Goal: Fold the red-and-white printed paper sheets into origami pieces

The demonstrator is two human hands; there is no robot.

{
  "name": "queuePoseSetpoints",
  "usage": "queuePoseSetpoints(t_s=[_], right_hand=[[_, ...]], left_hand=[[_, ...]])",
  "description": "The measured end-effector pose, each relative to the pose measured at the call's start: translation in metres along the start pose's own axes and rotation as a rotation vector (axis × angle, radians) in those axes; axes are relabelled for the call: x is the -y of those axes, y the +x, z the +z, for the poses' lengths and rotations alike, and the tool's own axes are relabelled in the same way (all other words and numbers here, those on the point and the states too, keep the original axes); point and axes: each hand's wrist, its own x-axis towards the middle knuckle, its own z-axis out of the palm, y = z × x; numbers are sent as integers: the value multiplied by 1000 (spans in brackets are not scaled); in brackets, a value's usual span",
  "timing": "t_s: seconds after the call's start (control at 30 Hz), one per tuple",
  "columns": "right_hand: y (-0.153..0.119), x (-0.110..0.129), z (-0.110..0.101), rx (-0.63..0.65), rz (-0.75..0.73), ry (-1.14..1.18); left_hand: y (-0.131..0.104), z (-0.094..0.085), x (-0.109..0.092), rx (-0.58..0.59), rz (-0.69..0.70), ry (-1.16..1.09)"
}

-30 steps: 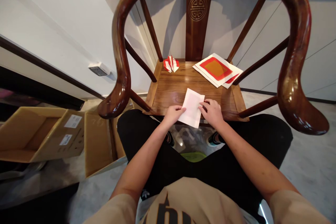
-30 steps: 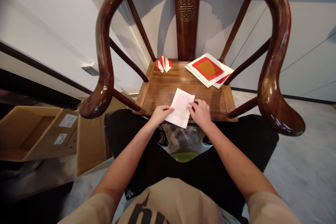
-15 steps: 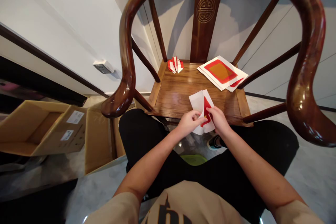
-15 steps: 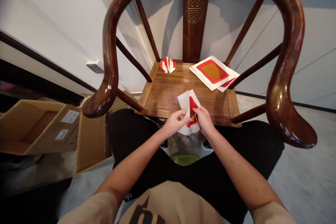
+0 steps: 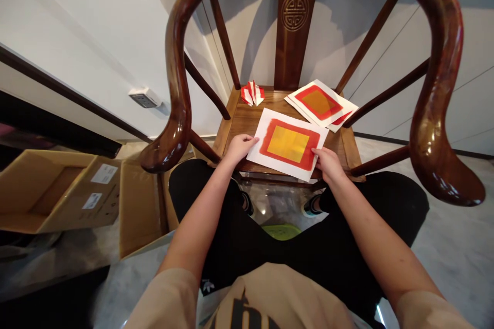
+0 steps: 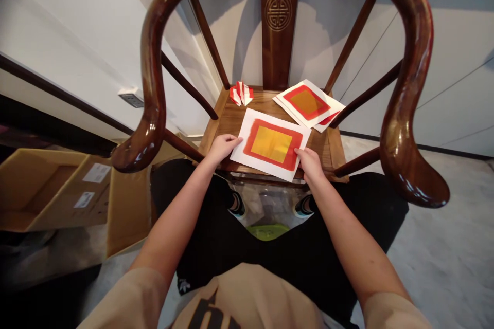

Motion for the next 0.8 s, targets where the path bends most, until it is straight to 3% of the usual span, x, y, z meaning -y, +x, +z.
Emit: queuePoseSetpoints(t_s=[0.07, 0.13, 0.27, 0.33, 0.43, 0.53, 0.63, 0.73, 0.8], right_hand=[[-1, -2, 1, 10, -40, -96], [-3, -4, 2, 32, -65, -178], [-8, -7, 7, 26, -169, -429], [-11, -5, 10, -12, -244, -699], [-17, 1, 8, 55, -226, -1069], [-18, 12, -6, 183, -150, -1261], [-15, 27, -25, 160, -244, -1207], [-8, 39, -33, 71, -477, -1051], [-2, 43, -30, 142, -651, -1023]], left_hand=[[6, -1, -1, 8, -17, 71], [7, 0, -6, -56, 32, 208], [-20, 13, -23, -292, 335, 559], [-46, 30, -28, -215, 453, 638], [-86, 62, -25, 28, 559, 676], [-105, 86, -16, 57, 579, 672], [-100, 90, -8, 20, 544, 650], [-83, 82, -5, 53, 537, 652], [-74, 76, -4, 116, 576, 655]])
